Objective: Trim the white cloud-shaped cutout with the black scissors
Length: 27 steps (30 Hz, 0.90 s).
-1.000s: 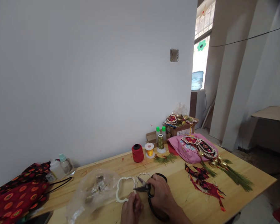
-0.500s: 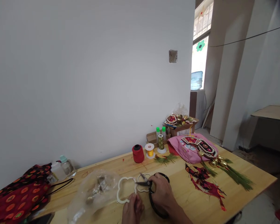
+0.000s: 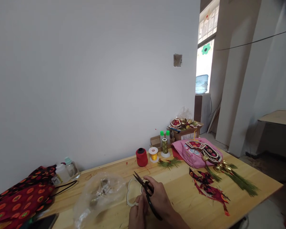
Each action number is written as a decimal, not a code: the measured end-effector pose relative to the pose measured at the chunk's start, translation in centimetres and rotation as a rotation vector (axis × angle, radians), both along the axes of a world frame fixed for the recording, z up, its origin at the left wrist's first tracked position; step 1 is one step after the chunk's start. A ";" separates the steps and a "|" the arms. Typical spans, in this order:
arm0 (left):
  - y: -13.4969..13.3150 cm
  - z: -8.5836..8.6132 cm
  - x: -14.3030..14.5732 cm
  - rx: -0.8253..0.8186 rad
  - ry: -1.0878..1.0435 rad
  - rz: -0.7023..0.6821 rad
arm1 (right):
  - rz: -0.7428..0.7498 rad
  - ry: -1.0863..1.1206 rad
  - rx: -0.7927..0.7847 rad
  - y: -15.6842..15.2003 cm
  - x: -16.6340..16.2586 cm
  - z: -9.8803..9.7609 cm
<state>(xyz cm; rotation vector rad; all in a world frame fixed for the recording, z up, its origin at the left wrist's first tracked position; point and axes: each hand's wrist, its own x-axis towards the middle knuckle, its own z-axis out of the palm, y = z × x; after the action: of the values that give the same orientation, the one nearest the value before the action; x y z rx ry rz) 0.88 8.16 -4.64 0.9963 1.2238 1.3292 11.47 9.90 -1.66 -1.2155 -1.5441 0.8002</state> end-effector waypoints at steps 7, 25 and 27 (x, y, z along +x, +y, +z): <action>-0.1 0.0 0.2 0.055 0.118 -0.091 | -0.051 -0.243 0.039 -0.5 0.6 1.3; -0.7 0.3 1.1 0.127 0.186 -0.031 | -0.263 -0.099 -0.156 0.6 1.7 0.9; -0.6 0.2 0.9 0.053 0.035 -0.032 | -0.313 -0.047 -0.161 0.9 3.3 0.9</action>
<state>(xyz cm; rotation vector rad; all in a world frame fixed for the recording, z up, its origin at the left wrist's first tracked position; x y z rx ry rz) 1.81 7.56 -4.42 1.0772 1.1993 1.3299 14.73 10.83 -0.78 -1.5587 -1.3008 0.7016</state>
